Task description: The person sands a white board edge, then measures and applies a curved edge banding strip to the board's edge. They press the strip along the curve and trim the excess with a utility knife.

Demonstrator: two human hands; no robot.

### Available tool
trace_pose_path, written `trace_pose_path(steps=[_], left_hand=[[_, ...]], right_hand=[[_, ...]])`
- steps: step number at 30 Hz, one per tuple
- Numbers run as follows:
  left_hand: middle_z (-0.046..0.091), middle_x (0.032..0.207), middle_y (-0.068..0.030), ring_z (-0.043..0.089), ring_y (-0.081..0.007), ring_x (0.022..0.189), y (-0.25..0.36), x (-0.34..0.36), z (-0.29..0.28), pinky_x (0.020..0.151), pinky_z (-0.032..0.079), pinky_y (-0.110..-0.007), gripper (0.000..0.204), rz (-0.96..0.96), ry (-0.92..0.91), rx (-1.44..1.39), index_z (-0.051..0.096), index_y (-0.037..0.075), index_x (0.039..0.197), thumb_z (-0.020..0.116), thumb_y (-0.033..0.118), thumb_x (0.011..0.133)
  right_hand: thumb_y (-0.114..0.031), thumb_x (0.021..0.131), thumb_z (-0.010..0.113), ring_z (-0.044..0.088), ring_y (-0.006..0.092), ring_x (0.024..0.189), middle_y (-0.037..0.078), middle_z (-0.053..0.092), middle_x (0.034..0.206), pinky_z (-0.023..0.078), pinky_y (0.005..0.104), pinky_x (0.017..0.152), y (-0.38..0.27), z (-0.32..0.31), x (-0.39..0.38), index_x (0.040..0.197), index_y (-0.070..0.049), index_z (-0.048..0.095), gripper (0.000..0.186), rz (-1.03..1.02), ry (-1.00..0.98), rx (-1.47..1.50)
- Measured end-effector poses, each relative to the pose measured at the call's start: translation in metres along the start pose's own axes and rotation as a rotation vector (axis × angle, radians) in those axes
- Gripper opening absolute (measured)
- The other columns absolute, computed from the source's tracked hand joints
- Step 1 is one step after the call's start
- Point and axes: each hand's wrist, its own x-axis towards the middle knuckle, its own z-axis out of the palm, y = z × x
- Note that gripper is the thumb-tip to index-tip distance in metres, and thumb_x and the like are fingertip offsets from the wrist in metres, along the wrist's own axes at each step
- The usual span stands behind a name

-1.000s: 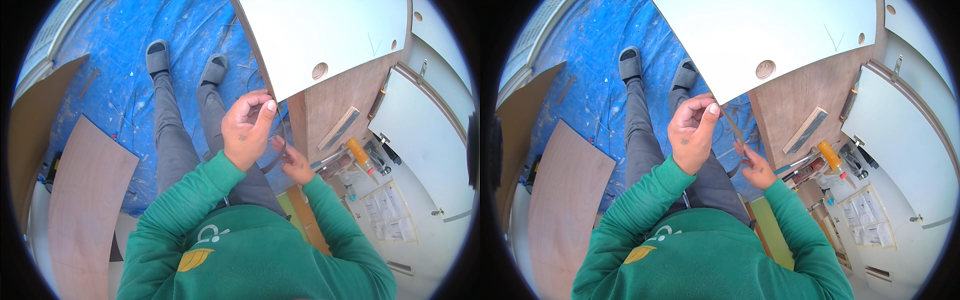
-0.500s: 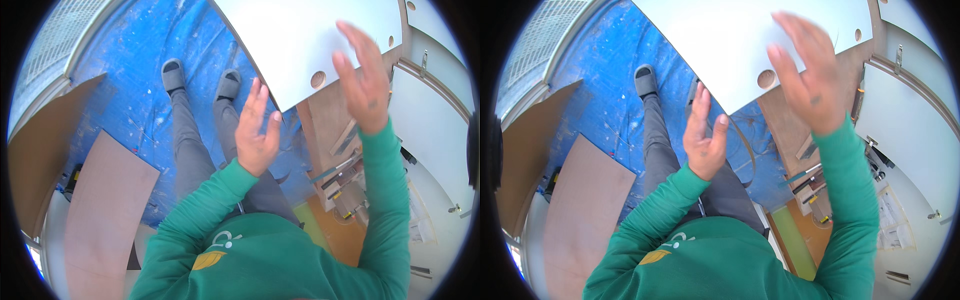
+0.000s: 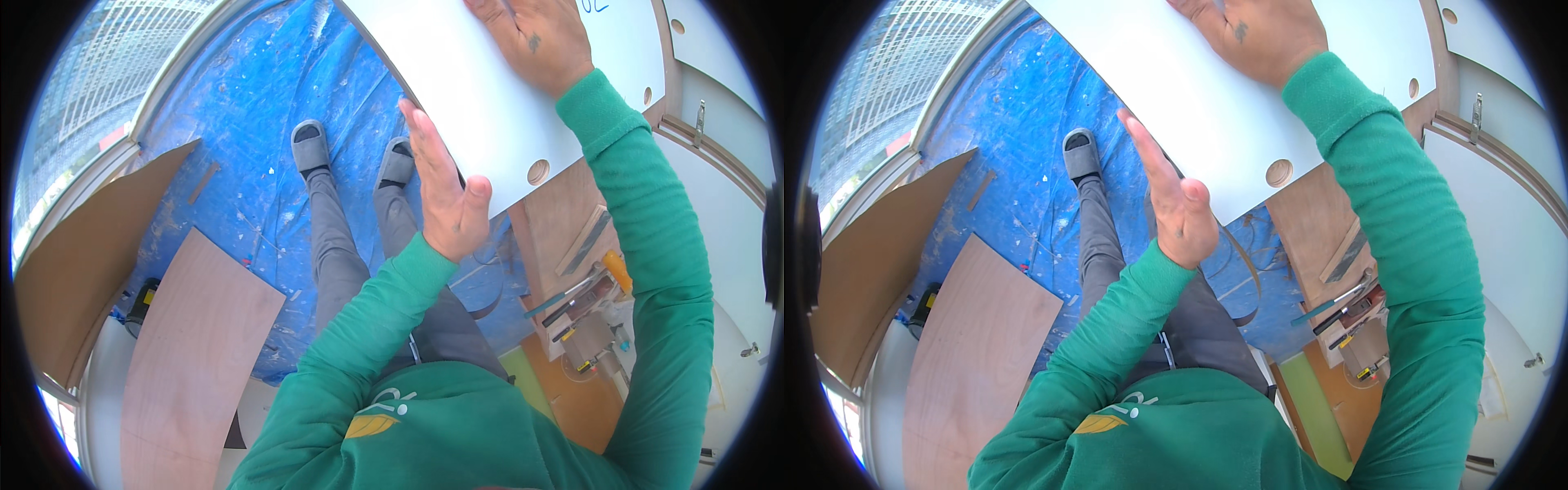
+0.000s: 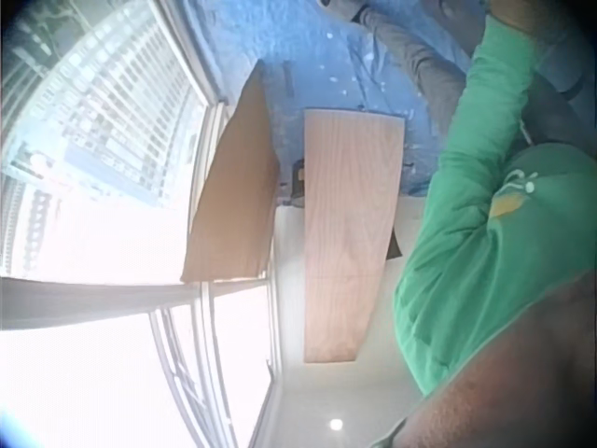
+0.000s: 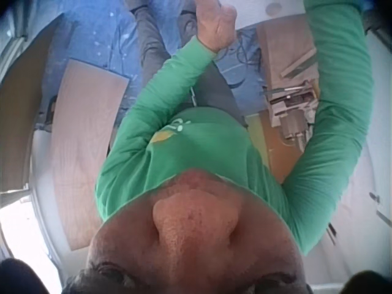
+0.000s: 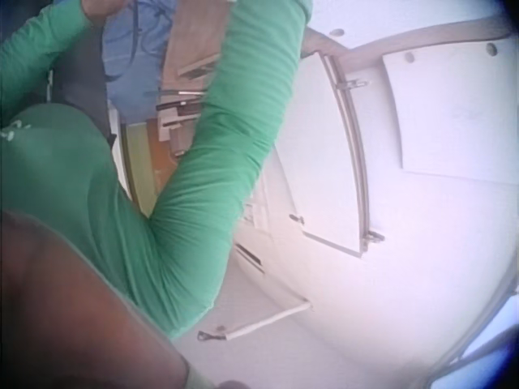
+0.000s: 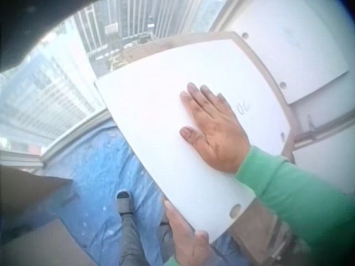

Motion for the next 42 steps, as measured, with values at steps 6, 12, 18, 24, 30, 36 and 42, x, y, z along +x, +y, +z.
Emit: trace_pose_path(steps=[6, 12, 18, 24, 30, 36, 42], left_hand=[[0.0, 0.172, -0.0295, 0.002, -0.0443, 0.16, -0.01, 0.035, -0.008, 0.128, 0.008, -0.055, 0.087, 0.005, 0.052, -0.079, 0.002, 0.002, 0.166, 0.039, 0.055, 0.109], [0.003, 0.171, -0.0292, 0.004, -0.0428, 0.16, -0.014, 0.047, -0.016, 0.128, 0.008, -0.053, 0.085, 0.055, 0.07, -0.064, 0.006, 0.001, 0.166, 0.039, 0.055, 0.109], [0.007, 0.172, -0.0282, 0.004, -0.0412, 0.161, -0.024, 0.082, -0.024, 0.128, 0.009, -0.052, 0.083, 0.096, 0.116, -0.088, 0.01, 0.0, 0.166, 0.04, 0.054, 0.11], [0.007, 0.171, -0.0285, 0.004, -0.0408, 0.161, -0.03, 0.111, -0.028, 0.128, 0.008, -0.052, 0.087, 0.143, 0.156, -0.208, 0.01, -0.003, 0.165, 0.042, 0.056, 0.109], [0.03, 0.165, -0.0213, 0.029, -0.0303, 0.152, -0.029, 0.163, -0.03, 0.125, 0.022, -0.045, 0.073, 0.179, 0.275, -0.447, 0.028, -0.004, 0.16, 0.046, 0.045, 0.11], [0.029, 0.164, -0.0233, 0.031, -0.0295, 0.15, -0.026, 0.216, -0.051, 0.123, 0.026, -0.042, 0.072, 0.147, 0.226, -0.402, 0.018, -0.008, 0.161, 0.036, 0.043, 0.113], [0.041, 0.157, -0.0217, 0.042, -0.0282, 0.143, -0.037, 0.24, -0.076, 0.118, 0.034, -0.04, 0.06, 0.11, 0.224, -0.291, 0.029, -0.007, 0.157, 0.04, 0.03, 0.112]], right_hand=[[-0.048, 0.107, 0.045, 0.03, 0.0442, 0.153, 0.024, 0.035, 0.165, 0.018, 0.055, 0.126, -0.003, -0.008, 0.001, 0.158, -0.001, 0.04, 0.069, 0.005, -0.025, 0.01], [-0.046, 0.106, 0.047, 0.03, 0.0445, 0.153, 0.024, 0.035, 0.165, 0.018, 0.0557, 0.126, -0.003, -0.009, 0.003, 0.157, -0.001, 0.04, 0.069, 0.011, -0.051, 0.003], [-0.046, 0.105, 0.048, 0.031, 0.0445, 0.153, 0.025, 0.036, 0.164, 0.018, 0.056, 0.126, -0.006, -0.011, 0.003, 0.157, 0.0, 0.04, 0.07, 0.022, -0.074, -0.016], [-0.046, 0.105, 0.048, 0.031, 0.0444, 0.153, 0.024, 0.036, 0.164, 0.019, 0.056, 0.126, -0.007, -0.014, 0.007, 0.157, 0.0, 0.04, 0.07, 0.026, -0.09, -0.018], [-0.048, 0.104, 0.048, 0.031, 0.0445, 0.153, 0.024, 0.036, 0.164, 0.019, 0.0562, 0.126, -0.007, -0.015, 0.008, 0.157, -0.001, 0.04, 0.071, 0.049, -0.112, -0.037], [-0.049, 0.104, 0.05, 0.03, 0.0448, 0.153, 0.024, 0.035, 0.165, 0.019, 0.0565, 0.125, -0.01, -0.02, 0.009, 0.157, -0.001, 0.042, 0.072, 0.071, -0.131, 0.012], [-0.046, 0.105, 0.05, 0.031, 0.0393, 0.154, 0.019, 0.037, 0.165, 0.02, 0.053, 0.126, -0.007, -0.014, 0.007, 0.158, -0.006, 0.043, 0.067, 0.02, -0.065, -0.033]])
